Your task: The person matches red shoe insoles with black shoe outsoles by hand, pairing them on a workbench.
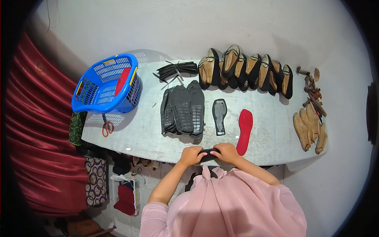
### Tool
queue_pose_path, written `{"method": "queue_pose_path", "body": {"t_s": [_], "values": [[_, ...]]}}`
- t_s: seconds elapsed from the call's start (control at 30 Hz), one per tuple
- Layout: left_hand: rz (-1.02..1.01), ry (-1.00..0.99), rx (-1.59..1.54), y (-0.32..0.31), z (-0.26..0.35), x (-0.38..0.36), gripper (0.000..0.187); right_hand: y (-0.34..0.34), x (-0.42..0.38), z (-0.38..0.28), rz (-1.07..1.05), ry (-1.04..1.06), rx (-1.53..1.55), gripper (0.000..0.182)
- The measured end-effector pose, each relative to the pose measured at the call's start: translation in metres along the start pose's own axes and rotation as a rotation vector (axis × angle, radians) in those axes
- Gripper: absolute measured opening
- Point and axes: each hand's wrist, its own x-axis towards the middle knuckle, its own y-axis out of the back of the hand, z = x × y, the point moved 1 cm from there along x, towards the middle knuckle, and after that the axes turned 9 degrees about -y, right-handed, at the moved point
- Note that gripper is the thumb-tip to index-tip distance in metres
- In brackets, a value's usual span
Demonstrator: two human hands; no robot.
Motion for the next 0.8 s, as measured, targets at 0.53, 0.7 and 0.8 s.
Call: {"method": "queue_pose_path", "body": {"t_s": [0.53,0.7,0.8], "values": [[0.185,0.083,-0.129,0.020,-0.021,-0.041,0.032,-0.020,0.005,-0.025,0.226,0.178,0.023,0.018],[0.176,0.077,0.027,0.021,-0.013,-0.047,0.031,-0.029,0.016,-0.038,0.130,0.217,0.051,0.022],[0.199,0.109,0.062,0.023,-0.010,-0.047,0.031,-0.028,0.022,-0.040,0.061,0.152,0.085,0.028]]}}
